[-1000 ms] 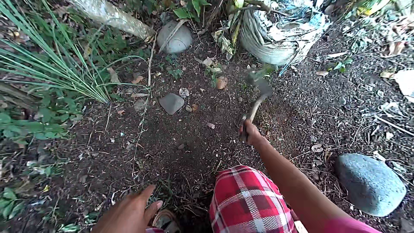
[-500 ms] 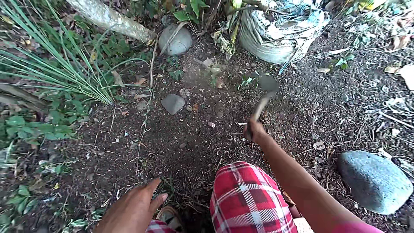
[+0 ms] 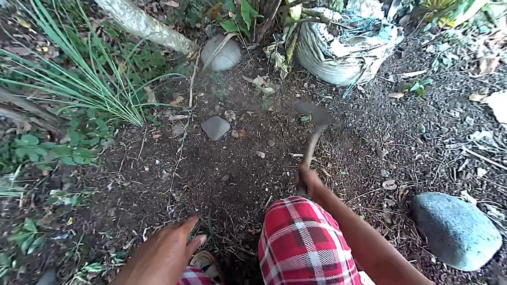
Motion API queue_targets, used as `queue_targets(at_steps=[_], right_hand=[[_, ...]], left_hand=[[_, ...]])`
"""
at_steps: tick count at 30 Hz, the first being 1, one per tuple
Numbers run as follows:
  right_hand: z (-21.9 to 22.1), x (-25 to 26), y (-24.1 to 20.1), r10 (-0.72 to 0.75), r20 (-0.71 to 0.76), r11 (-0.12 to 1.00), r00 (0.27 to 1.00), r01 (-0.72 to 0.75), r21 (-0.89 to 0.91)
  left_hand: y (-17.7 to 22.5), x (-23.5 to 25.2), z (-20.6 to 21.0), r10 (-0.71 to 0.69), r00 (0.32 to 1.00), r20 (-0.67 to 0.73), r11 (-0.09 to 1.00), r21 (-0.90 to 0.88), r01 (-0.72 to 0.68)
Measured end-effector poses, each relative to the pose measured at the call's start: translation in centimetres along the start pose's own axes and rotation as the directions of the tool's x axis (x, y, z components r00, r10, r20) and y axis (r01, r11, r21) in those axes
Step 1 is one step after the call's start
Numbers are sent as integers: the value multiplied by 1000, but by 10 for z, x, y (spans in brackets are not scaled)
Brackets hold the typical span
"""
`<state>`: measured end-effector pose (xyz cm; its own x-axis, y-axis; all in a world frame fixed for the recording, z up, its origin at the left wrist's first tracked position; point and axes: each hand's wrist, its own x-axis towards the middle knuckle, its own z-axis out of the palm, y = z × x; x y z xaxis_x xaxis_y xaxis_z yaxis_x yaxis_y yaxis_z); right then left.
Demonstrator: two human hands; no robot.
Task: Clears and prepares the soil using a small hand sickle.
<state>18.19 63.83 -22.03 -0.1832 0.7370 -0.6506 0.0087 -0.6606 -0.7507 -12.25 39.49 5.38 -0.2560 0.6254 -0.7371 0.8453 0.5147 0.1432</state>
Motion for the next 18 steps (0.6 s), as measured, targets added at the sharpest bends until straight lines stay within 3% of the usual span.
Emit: queue_targets(at_steps=[1, 2, 4, 5, 8, 10, 14, 16, 18], right_hand=[[-3, -27, 11, 20, 116, 993, 993, -5, -121], [0, -63, 4, 77, 121, 968, 990, -45, -246], [13, -120, -31, 285, -80, 865, 955, -292, -409], [2, -121, -28, 280, -94, 860, 955, -293, -417], [-45, -76, -8, 125, -76, 966, 989, -139, -219], [-45, -49, -32, 11, -207, 996, 978, -28, -80], [-10, 7, -84, -152, -500, 928, 852, 297, 224], [7, 34, -70, -135, -524, 932, 841, 287, 222], [8, 36, -24, -49, -418, 995, 907, 80, 57]], left_hand=[[-1, 0, -1, 7, 1000, -3, 1000, -2, -7], [-3, 1, -1, 15, 1000, -9, 1000, -4, -15], [-9, 2, 2, 29, 999, -26, 1000, -1, -29], [-12, 2, 3, 23, 1000, -22, 1000, 0, -23], [-21, 0, 4, 11, 1000, -15, 1000, 7, -11], [-25, -5, 5, 26, 999, -34, 1000, -2, -27], [-27, -11, 7, 43, 997, -70, 999, -26, -44], [-25, -11, 6, 54, 995, -86, 998, -17, -55], [-20, -8, 4, 63, 995, -75, 998, -15, -64]])
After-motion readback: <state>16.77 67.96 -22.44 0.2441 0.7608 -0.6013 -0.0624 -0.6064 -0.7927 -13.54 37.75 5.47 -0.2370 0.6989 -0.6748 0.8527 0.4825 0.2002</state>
